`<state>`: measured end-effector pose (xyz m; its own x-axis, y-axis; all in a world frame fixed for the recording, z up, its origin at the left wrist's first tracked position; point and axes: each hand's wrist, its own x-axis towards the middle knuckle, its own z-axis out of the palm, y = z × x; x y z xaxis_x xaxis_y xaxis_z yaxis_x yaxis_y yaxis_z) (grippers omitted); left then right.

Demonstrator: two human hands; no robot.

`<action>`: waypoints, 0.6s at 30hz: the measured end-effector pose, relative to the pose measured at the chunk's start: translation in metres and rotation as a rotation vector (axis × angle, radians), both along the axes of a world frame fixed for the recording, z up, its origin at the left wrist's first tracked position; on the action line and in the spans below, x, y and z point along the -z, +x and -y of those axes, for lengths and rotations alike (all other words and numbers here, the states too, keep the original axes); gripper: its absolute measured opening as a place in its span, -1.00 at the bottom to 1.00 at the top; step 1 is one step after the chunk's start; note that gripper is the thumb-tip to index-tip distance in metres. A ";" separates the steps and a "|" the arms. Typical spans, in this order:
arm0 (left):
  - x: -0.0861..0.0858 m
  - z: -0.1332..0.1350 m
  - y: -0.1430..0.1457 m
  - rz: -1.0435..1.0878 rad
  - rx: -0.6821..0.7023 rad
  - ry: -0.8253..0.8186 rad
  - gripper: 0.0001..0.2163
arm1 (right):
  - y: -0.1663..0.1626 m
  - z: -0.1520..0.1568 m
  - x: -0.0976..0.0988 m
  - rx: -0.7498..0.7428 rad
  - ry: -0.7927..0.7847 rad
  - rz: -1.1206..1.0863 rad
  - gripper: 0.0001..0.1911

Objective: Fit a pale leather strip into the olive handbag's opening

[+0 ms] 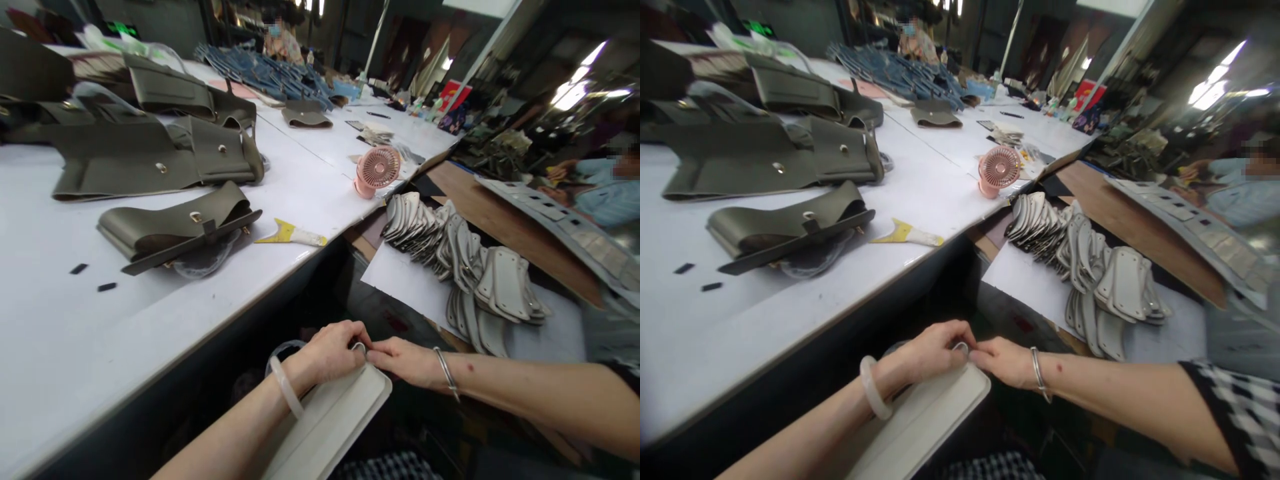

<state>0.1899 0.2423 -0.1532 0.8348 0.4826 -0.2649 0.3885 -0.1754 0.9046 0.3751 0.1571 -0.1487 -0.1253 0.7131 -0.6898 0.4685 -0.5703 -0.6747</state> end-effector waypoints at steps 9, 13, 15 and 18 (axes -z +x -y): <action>-0.004 -0.001 -0.004 -0.014 -0.026 -0.066 -0.68 | -0.017 0.014 -0.003 0.009 0.188 0.067 -0.40; -0.008 -0.012 -0.018 0.082 0.060 -0.258 -0.46 | -0.017 0.021 0.001 0.073 0.233 -0.038 -0.32; -0.013 -0.014 -0.033 0.113 0.042 -0.298 -0.40 | -0.014 0.021 0.003 0.095 0.219 -0.108 -0.31; -0.024 -0.004 -0.065 0.093 -0.072 -0.221 -0.43 | -0.009 0.019 0.007 0.106 0.145 -0.220 -0.29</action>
<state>0.1253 0.2459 -0.1295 0.8259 0.4809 -0.2943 0.3062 0.0557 0.9503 0.3662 0.1376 -0.1556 -0.1805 0.8192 -0.5443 0.2445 -0.4987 -0.8316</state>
